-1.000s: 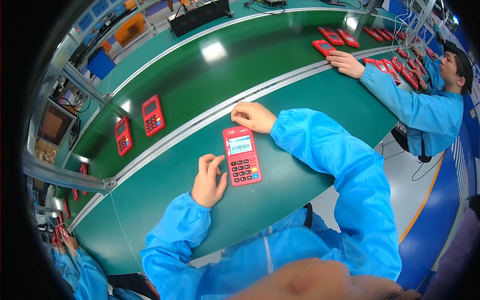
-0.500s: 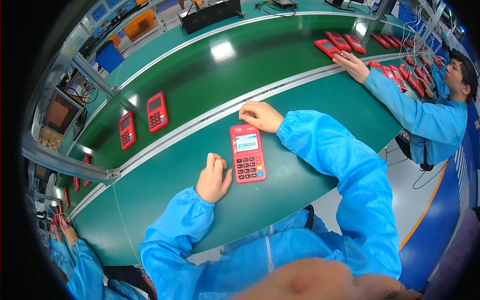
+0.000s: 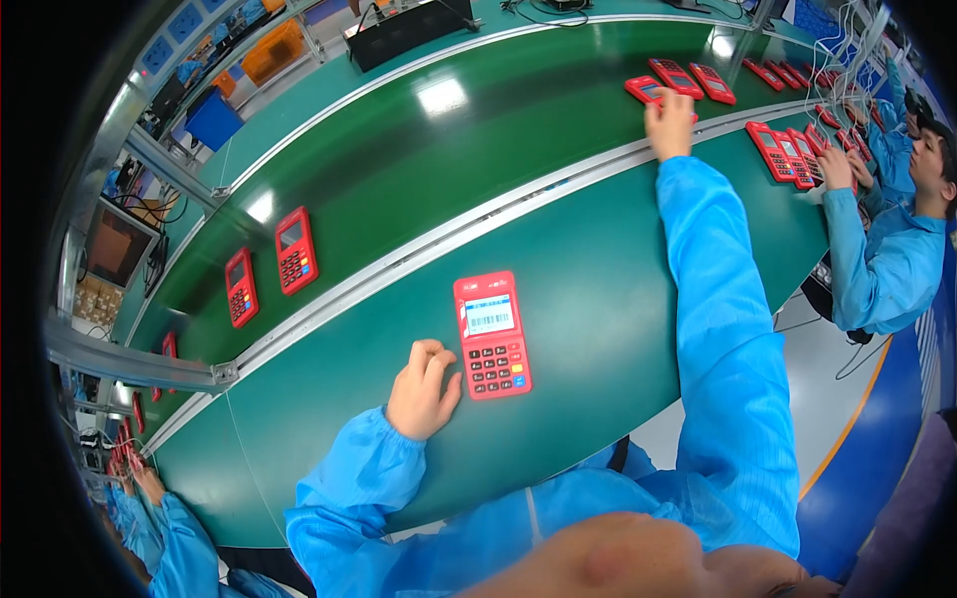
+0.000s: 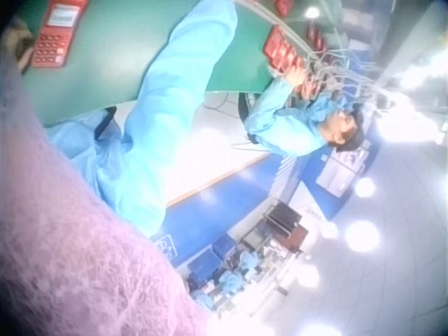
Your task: The person tests or configures handheld electronic devices on an assembly line by hand.
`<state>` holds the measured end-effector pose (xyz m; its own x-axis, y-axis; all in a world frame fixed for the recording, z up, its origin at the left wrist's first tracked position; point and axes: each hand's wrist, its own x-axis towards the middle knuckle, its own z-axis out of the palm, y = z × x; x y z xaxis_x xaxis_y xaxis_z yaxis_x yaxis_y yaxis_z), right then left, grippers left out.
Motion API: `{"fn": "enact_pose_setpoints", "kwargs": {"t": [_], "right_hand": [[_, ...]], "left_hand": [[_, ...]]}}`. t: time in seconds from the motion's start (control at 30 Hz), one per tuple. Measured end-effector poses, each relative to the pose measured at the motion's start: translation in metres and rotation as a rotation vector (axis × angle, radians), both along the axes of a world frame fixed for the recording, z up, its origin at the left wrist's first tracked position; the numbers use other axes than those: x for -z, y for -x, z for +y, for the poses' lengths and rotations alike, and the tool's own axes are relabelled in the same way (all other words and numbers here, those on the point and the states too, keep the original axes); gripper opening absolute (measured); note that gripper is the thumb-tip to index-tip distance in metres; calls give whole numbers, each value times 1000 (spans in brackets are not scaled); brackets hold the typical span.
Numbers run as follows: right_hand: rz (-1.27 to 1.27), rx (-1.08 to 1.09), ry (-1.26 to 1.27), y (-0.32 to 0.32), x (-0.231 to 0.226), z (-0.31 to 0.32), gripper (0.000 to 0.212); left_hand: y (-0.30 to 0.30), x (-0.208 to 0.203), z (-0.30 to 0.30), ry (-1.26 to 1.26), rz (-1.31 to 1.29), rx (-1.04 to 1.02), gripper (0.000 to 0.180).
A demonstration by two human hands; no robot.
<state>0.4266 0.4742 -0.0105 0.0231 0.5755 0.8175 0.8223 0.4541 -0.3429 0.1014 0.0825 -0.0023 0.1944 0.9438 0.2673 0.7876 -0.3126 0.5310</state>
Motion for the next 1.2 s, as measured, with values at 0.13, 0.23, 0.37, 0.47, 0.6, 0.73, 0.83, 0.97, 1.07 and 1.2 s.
{"fn": "enact_pose_setpoints", "kwargs": {"t": [0.13,0.23,0.37,0.47,0.6,0.73,0.83,0.97,1.07,1.2], "right_hand": [[150,303,252,-75,11,48,40],[195,306,406,-95,16,76,51],[115,0,554,-98,15,115,70],[-63,232,736,-91,9,138,76],[-165,330,857,-63,-4,138,77],[-240,302,773,-70,-8,134,79],[-109,248,710,-93,-10,118,76],[647,-439,818,-76,-35,42,67],[406,-775,888,-64,-55,-40,82],[-274,-891,854,-10,-80,-164,88]], "left_hand": [[0,-1,2,25,-64,-75,33],[2,2,7,-17,-98,-126,37],[5,3,22,-22,-67,-174,38],[4,3,30,-7,-65,-197,38],[5,4,27,26,-68,-237,40],[3,2,24,7,-85,-219,40],[3,2,26,-20,-51,-147,42],[5,4,24,-1,-85,-159,45],[5,7,26,-25,-212,-136,46],[2,11,21,-57,-351,-141,45]]}}
